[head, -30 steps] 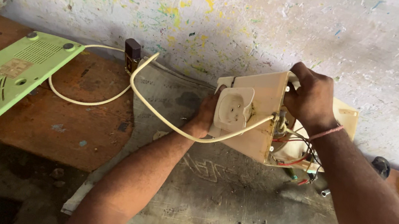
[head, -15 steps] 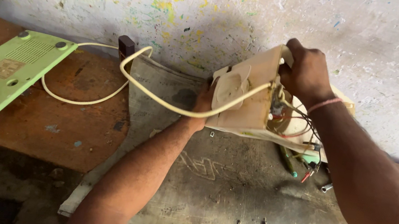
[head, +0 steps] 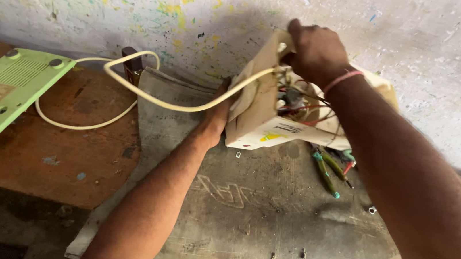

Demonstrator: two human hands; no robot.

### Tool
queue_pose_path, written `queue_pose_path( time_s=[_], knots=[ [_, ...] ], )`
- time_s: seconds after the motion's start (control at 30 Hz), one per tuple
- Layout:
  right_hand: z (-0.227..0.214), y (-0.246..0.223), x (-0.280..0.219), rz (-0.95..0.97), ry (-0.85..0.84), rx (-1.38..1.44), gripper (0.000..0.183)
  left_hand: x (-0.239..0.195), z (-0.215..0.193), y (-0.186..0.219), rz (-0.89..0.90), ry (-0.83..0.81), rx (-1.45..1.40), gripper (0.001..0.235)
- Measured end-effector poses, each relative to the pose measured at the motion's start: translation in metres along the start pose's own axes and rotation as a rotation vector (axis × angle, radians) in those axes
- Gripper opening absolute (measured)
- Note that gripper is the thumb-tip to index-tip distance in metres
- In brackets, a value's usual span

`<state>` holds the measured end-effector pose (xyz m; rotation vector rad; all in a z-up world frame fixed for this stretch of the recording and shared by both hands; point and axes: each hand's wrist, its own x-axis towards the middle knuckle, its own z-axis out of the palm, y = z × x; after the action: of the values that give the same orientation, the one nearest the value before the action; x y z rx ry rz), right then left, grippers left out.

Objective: The person removes the top and bottom casing parts of a blender, handles the motor and internal wiring, and fits the white plastic housing pieces back together on the unit's base.

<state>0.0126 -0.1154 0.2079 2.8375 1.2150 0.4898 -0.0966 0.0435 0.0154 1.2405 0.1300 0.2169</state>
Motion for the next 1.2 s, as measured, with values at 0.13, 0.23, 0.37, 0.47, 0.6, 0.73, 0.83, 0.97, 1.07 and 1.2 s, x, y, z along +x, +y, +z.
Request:
queue_pose_path(
  time_s=[0.13,0.23,0.37,0.47,0.6,0.73,0.83,0.97,1.07,1.2],
  knots=[
    [-0.01,-0.031,0.011,-0.075,-0.045,-0.104,0.05,0.008,-0.012,-0.005,0.01,0.066,0.013,0.075],
    [-0.021,-0.034,0.002,-0.158,0.016,0.062,0.065,0.015,-0.024,-0.017,0.073,-0.003,-0.059,0.068],
    [-0.027,-0.017,-0.013,-0.337,0.133,0.271,0.066,0.011,-0.02,-0.017,0.202,-0.068,-0.033,0.072],
    [-0.033,0.005,-0.03,-0.367,0.205,0.322,0.064,0.006,-0.011,-0.013,0.26,-0.14,-0.074,0.069],
    [-0.036,0.01,-0.061,-0.268,0.15,0.36,0.057,0.001,-0.009,-0.008,0.25,-0.128,-0.035,0.067],
    [-0.039,0.011,-0.087,-0.243,0.206,0.323,0.062,-0.007,-0.008,0.007,0.152,-0.189,-0.129,0.065],
    [-0.045,0.013,-0.111,-0.263,0.406,0.169,0.054,-0.009,-0.01,0.011,0.016,-0.146,-0.28,0.071],
    [-0.041,0.012,-0.124,-0.598,0.038,0.489,0.039,-0.001,-0.014,-0.001,0.128,-0.209,-0.256,0.083],
    [-0.032,0.006,-0.111,-0.51,-0.086,0.452,0.055,0.005,-0.014,-0.01,0.175,-0.236,-0.255,0.085],
    [-0.035,-0.012,-0.109,-0.622,-0.038,0.458,0.06,0.004,-0.015,-0.008,0.213,-0.248,-0.241,0.082]
  ],
)
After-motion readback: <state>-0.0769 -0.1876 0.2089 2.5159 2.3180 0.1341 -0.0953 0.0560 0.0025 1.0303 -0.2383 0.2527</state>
